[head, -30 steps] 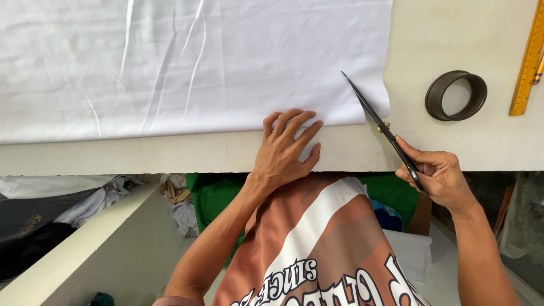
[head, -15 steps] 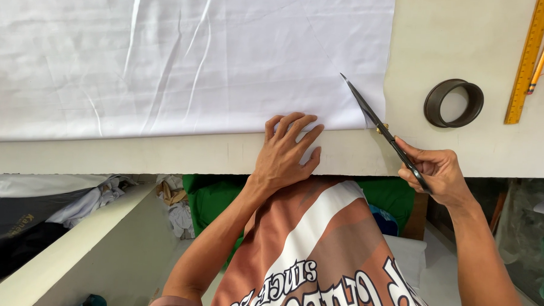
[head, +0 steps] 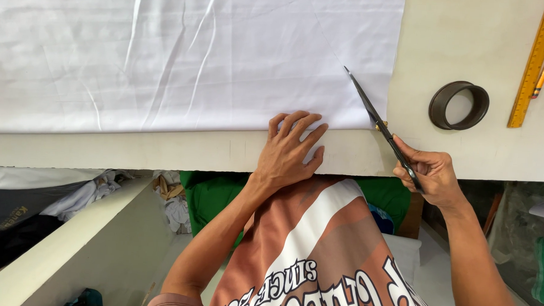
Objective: The person handles a paper pattern and then uses shears to cut a large piece of white fabric on a table. They trim the fabric along marked lines and then use a ruler and pencil to draw straight lines on the cut fabric pieces.
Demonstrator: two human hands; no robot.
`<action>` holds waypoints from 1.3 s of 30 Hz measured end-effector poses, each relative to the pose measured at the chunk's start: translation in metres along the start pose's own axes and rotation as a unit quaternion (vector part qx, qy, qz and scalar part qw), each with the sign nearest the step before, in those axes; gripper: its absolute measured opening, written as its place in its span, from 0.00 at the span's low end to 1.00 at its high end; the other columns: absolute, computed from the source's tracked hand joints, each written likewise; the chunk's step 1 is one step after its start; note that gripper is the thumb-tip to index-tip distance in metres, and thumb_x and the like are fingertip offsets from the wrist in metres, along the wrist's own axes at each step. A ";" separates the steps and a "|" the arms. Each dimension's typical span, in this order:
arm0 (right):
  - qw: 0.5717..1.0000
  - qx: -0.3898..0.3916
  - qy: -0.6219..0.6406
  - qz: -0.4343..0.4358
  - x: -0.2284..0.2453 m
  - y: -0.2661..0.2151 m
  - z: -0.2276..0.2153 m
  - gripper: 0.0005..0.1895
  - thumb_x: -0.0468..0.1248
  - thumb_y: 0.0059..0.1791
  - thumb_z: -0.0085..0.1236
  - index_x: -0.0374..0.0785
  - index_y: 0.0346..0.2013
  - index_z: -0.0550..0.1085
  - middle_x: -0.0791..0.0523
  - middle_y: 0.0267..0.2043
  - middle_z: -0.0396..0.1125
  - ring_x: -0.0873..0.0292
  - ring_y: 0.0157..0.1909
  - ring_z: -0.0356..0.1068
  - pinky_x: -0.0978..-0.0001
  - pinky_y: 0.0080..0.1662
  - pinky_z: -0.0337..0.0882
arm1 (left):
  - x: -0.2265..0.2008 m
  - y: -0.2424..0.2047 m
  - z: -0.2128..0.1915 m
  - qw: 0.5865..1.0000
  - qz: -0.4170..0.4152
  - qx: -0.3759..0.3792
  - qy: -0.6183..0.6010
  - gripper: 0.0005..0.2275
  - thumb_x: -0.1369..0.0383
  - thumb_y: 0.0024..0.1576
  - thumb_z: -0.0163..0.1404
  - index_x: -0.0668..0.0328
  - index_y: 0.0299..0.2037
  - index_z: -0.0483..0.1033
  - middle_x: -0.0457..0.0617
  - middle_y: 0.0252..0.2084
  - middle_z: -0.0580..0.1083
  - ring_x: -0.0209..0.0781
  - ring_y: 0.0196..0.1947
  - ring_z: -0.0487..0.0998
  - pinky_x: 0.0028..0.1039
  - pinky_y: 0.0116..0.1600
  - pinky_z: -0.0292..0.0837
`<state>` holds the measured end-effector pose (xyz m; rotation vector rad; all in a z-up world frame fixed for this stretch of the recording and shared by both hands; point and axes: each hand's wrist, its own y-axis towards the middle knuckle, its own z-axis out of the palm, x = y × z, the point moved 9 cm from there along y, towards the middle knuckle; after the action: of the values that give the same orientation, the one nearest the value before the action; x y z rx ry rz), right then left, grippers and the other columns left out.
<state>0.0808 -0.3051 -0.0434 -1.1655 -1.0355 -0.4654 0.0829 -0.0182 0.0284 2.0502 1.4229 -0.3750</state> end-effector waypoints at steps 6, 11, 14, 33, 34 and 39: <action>0.999 0.004 -0.053 0.006 0.004 -0.001 -0.002 0.33 0.31 0.48 0.59 0.37 0.69 0.65 0.59 0.27 0.72 0.71 0.22 0.60 0.88 0.21 0.64 | 0.000 0.001 0.000 1.000 -0.002 0.002 -0.007 0.13 0.68 0.56 0.53 0.57 0.50 0.78 0.49 0.57 0.73 0.50 0.57 0.73 0.43 0.63 0.60; 0.999 0.002 -0.031 0.027 0.005 0.000 -0.001 0.34 0.28 0.46 0.59 0.37 0.68 0.66 0.59 0.22 0.63 0.68 0.19 0.52 0.84 0.20 0.56 | 0.001 0.000 0.001 1.000 -0.005 0.000 -0.005 0.12 0.69 0.55 0.53 0.57 0.50 0.78 0.49 0.57 0.73 0.49 0.57 0.73 0.44 0.63 0.60; 1.000 -0.007 0.001 0.016 0.017 0.005 0.004 0.33 0.27 0.45 0.58 0.34 0.66 0.67 0.63 0.20 0.50 0.67 0.18 0.43 0.77 0.20 0.44 | 0.001 0.001 0.000 1.000 -0.002 -0.004 -0.005 0.12 0.68 0.56 0.53 0.57 0.50 0.78 0.49 0.57 0.73 0.49 0.57 0.73 0.43 0.63 0.60; 0.999 0.002 -0.032 -0.013 0.025 0.012 0.015 0.34 0.31 0.47 0.60 0.37 0.69 0.65 0.59 0.23 0.62 0.67 0.20 0.50 0.81 0.21 0.53 | 0.002 0.000 -0.001 1.000 -0.010 0.016 -0.007 0.12 0.70 0.58 0.53 0.57 0.52 0.77 0.50 0.58 0.72 0.50 0.58 0.73 0.45 0.60 0.63; 0.999 0.001 -0.034 -0.011 0.026 0.012 0.016 0.33 0.30 0.47 0.59 0.37 0.69 0.65 0.58 0.22 0.60 0.67 0.20 0.50 0.81 0.22 0.52 | 0.002 0.000 -0.001 1.000 -0.008 0.012 -0.003 0.12 0.70 0.58 0.53 0.57 0.51 0.77 0.50 0.58 0.72 0.50 0.58 0.73 0.45 0.60 0.63; 1.000 0.005 -0.014 -0.018 0.024 0.010 0.020 0.35 0.22 0.46 0.55 0.36 0.69 0.64 0.59 0.23 0.53 0.66 0.24 0.53 0.80 0.23 0.50 | 0.002 0.000 -0.005 1.000 -0.005 -0.003 -0.004 0.12 0.71 0.57 0.53 0.58 0.51 0.77 0.50 0.57 0.72 0.50 0.57 0.74 0.45 0.59 0.64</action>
<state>0.0919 -0.2784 -0.0278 -1.1492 -1.0842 -0.4729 0.0831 -0.0135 0.0315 2.0339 1.4283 -0.3827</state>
